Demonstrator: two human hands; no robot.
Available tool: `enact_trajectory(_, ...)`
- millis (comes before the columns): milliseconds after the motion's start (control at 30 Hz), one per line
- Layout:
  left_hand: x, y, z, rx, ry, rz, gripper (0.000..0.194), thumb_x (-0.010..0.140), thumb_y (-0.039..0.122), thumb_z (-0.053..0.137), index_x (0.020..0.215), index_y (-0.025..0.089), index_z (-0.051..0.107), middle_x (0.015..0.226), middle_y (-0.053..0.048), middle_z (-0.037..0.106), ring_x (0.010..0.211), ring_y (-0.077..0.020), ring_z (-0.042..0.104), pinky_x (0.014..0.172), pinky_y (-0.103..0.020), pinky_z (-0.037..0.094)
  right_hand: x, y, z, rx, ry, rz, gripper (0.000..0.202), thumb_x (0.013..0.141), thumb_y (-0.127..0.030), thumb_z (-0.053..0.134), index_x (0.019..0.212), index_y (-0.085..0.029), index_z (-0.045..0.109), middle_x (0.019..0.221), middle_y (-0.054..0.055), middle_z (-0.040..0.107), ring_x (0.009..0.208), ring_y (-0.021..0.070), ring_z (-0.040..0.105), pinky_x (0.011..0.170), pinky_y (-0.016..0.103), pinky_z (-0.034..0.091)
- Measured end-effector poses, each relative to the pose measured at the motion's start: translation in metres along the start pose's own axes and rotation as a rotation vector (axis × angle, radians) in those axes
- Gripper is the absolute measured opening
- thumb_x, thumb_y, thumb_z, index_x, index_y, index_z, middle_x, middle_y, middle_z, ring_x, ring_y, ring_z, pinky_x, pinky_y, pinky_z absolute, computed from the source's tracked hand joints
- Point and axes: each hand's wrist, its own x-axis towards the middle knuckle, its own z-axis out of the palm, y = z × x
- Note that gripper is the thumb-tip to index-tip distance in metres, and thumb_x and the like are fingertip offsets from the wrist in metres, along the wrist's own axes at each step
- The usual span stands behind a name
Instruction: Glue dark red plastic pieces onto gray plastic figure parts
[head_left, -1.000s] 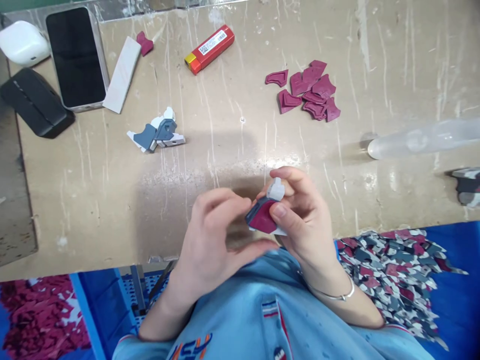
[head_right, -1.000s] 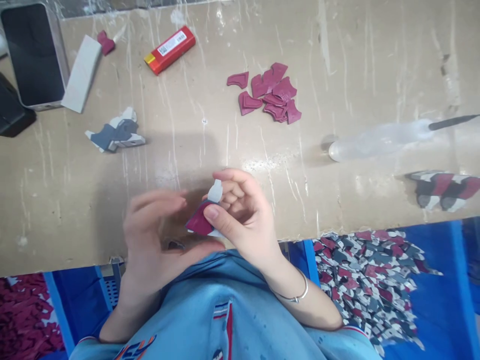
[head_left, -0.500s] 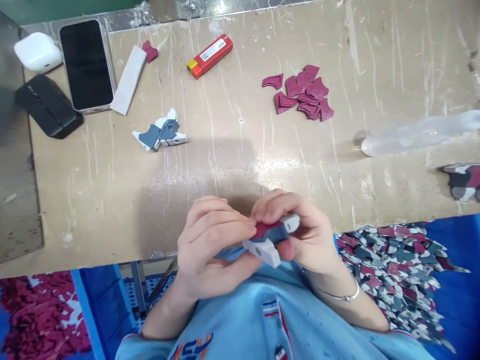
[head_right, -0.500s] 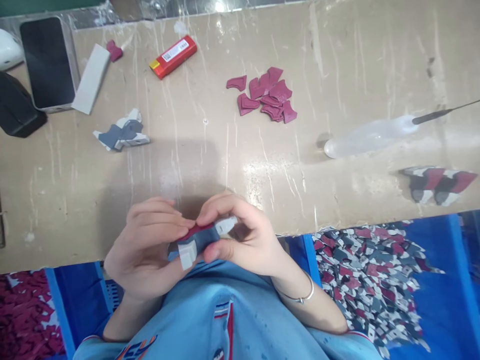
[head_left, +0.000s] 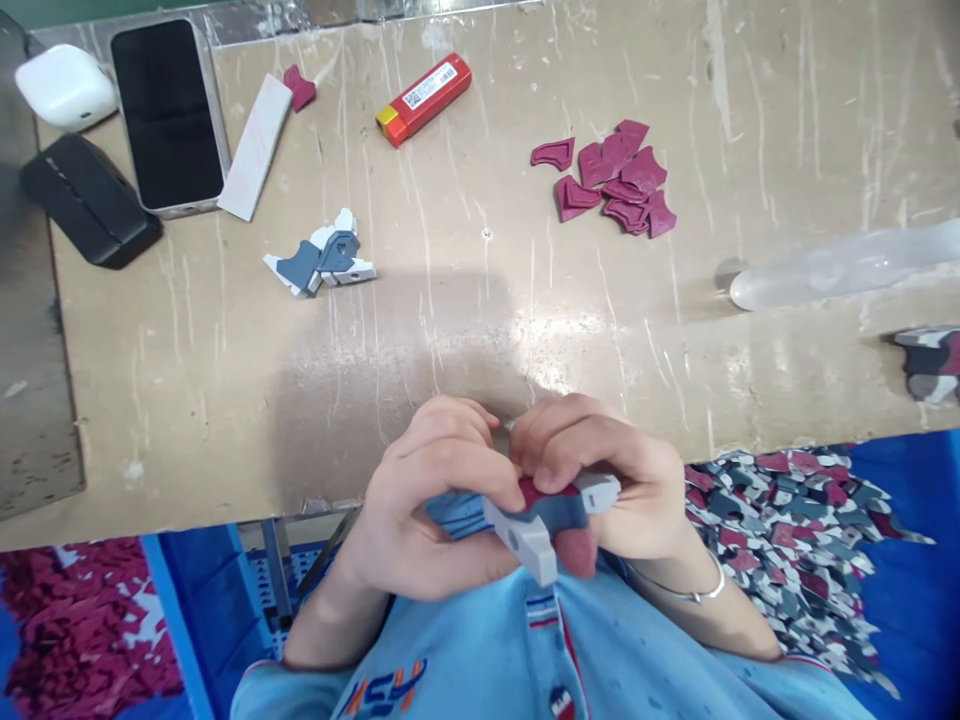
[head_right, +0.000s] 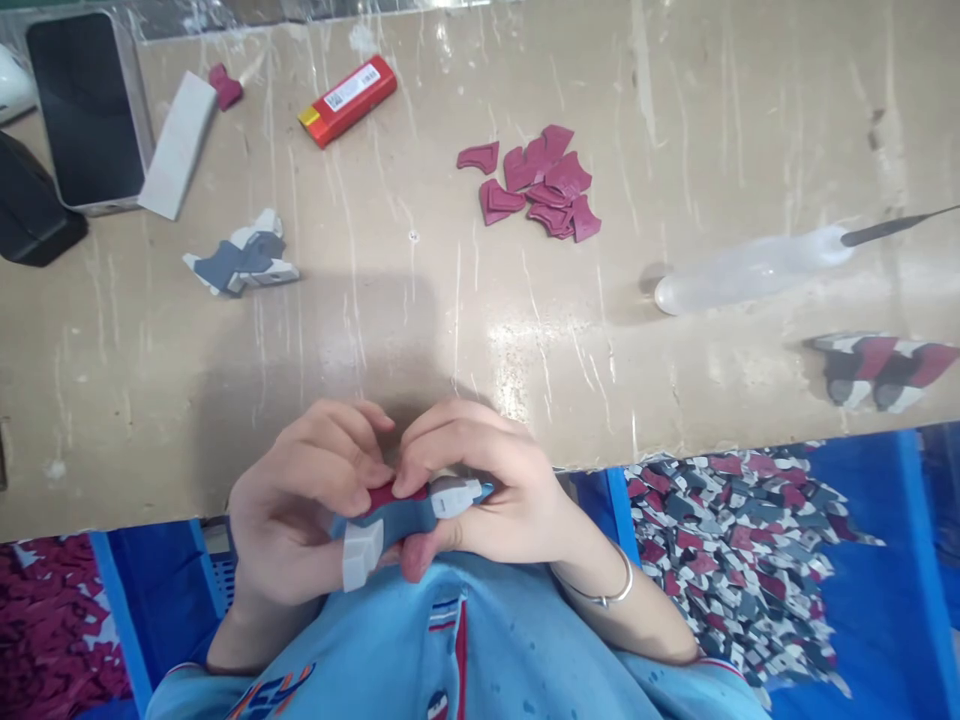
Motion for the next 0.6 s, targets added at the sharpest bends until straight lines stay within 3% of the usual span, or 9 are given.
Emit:
enact_trajectory(167, 0.0020, -0.0020, -0.0017, 0.038, -0.027, 0.075, 0.025, 0.087, 0.029, 0.092, 0.091, 0.025, 0.068, 0.072, 0.005, 0.066, 0.063, -0.0133, 0.060, 0.089, -0.035, 0.060, -0.0023, 0.0021, 0.0025, 0.068, -0.026, 0.034, 0.022, 0.097, -0.048, 0.084, 0.102, -0.028, 0.078, 0.086, 0.002, 0.078, 0.084, 0.0197, 0.078, 0.074, 0.031, 0.066)
enact_trajectory(267, 0.0033, -0.0031, -0.0022, 0.027, -0.043, 0.084, 0.024, 0.087, 0.029, 0.092, 0.090, 0.026, 0.068, 0.073, 0.005, 0.066, 0.061, -0.0130, 0.057, 0.087, -0.036, 0.061, -0.0055, 0.0025, 0.0066, 0.144, 0.025, 0.083, 0.025, 0.094, -0.045, 0.088, 0.107, -0.029, 0.075, 0.087, 0.001, 0.077, 0.084, 0.0194, 0.078, 0.074, 0.031, 0.067)
enact_trajectory(367, 0.0045, -0.0028, -0.0043, -0.025, -0.081, 0.010, 0.023, 0.089, 0.026, 0.090, 0.094, 0.026, 0.067, 0.072, 0.005, 0.063, 0.062, -0.0139, 0.058, 0.085, -0.036, 0.061, -0.0075, 0.0010, 0.0088, 0.223, 0.076, 0.135, 0.034, 0.089, -0.041, 0.094, 0.111, -0.030, 0.071, 0.088, -0.001, 0.076, 0.080, 0.0184, 0.077, 0.072, 0.031, 0.067)
enact_trajectory(500, 0.0047, -0.0014, -0.0084, -0.131, -0.161, -0.102, 0.031, 0.085, 0.026, 0.095, 0.094, 0.026, 0.065, 0.078, 0.004, 0.066, 0.066, -0.0136, 0.061, 0.076, -0.033, 0.058, -0.0055, -0.0025, 0.0065, 0.153, 0.020, 0.112, 0.031, 0.086, -0.045, 0.095, 0.094, -0.027, 0.071, 0.085, 0.000, 0.074, 0.079, 0.0185, 0.077, 0.071, 0.030, 0.066)
enact_trajectory(600, 0.0033, -0.0009, -0.0095, -0.202, -0.173, -0.183, 0.037, 0.082, 0.026, 0.098, 0.092, 0.025, 0.062, 0.082, 0.003, 0.064, 0.067, -0.0123, 0.061, 0.071, -0.030, 0.054, -0.0034, -0.0041, 0.0059, 0.148, 0.007, 0.118, 0.030, 0.086, -0.044, 0.095, 0.092, -0.027, 0.071, 0.083, 0.000, 0.073, 0.077, 0.0179, 0.075, 0.067, 0.029, 0.065)
